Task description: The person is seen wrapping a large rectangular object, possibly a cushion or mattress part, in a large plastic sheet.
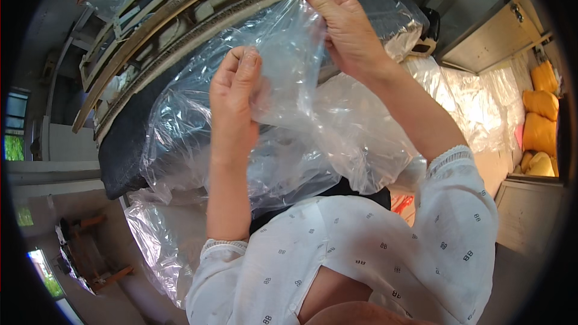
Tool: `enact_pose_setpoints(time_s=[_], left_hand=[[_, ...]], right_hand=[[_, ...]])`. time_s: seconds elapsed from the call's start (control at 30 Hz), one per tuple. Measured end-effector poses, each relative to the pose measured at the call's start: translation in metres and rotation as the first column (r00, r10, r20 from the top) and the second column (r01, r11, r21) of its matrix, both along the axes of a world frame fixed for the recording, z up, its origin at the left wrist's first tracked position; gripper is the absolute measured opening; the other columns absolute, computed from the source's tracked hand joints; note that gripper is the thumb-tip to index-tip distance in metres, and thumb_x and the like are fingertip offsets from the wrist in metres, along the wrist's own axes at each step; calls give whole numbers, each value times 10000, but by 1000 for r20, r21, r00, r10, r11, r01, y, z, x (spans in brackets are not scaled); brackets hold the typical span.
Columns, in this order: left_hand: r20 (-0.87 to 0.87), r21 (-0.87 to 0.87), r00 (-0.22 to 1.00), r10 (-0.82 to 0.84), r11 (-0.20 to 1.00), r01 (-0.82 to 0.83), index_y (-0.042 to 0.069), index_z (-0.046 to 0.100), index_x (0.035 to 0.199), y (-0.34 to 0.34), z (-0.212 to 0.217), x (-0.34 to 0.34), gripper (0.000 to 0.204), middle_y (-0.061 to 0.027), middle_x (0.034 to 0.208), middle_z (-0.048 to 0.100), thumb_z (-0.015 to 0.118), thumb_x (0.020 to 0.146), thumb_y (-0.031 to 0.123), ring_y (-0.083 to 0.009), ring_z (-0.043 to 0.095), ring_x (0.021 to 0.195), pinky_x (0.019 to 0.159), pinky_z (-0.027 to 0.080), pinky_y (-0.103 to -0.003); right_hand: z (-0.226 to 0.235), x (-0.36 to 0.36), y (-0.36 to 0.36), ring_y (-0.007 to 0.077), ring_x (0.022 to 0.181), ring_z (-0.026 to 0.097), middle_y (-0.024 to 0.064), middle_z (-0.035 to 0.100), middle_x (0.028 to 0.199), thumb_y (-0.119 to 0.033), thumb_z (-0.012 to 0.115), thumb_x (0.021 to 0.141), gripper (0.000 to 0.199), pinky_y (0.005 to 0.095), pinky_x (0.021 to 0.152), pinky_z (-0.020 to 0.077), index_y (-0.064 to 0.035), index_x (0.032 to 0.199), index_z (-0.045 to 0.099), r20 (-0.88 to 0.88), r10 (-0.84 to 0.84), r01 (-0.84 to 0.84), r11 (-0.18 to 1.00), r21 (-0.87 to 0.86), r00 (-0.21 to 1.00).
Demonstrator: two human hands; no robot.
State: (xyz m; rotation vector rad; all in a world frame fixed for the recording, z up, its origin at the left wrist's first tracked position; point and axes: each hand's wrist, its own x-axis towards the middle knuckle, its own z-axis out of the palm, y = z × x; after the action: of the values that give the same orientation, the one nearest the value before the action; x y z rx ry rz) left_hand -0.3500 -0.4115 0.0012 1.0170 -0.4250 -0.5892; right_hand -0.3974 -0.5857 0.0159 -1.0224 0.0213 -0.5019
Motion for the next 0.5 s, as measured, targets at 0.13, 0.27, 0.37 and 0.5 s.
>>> enact_pose_setpoints(time_s=[0.13, 0.27, 0.37, 0.5], left_hand=[[325, 362, 945, -18, 926, -107, 53, 611, 914, 2, 0, 79, 162, 66, 738, 547, 645, 838, 193, -7, 441, 598, 523, 324, -164], [618, 375, 783, 71, 849, -373, 4, 656, 891, -14, -48, 175, 216, 8, 766, 609, 656, 807, 203, -65, 523, 674, 594, 409, -210], [743, 380, 634, 213, 646, -662, 11, 666, 861, -25, -92, 193, 234, -72, 779, 640, 663, 780, 231, -143, 579, 700, 656, 451, -268], [843, 294, 475, 251, 525, -799, 48, 681, 860, -43, -79, 193, 255, -141, 795, 651, 635, 775, 284, -296, 617, 728, 700, 463, -353]], right_hand=[[-33, 76, -21, 69, 629, 507, -34, 529, 690, -125, 554, 866, 70, 235, 542, 407, -65, 901, 543, 92, -321, 331, 861, -386, 943], [-74, 147, -48, 218, 644, 593, 92, 604, 683, -182, 616, 796, 157, 337, 590, 451, -43, 863, 590, 173, -591, 519, 487, -703, 788], [-101, 164, -47, 222, 642, 601, 115, 624, 691, -214, 635, 779, 199, 329, 611, 460, -26, 845, 622, 101, -676, 513, 444, -734, 730], [-109, 173, -62, 189, 643, 610, 100, 641, 710, -232, 650, 769, 216, 300, 623, 466, -25, 829, 655, 144, -736, 554, 350, -755, 661]])
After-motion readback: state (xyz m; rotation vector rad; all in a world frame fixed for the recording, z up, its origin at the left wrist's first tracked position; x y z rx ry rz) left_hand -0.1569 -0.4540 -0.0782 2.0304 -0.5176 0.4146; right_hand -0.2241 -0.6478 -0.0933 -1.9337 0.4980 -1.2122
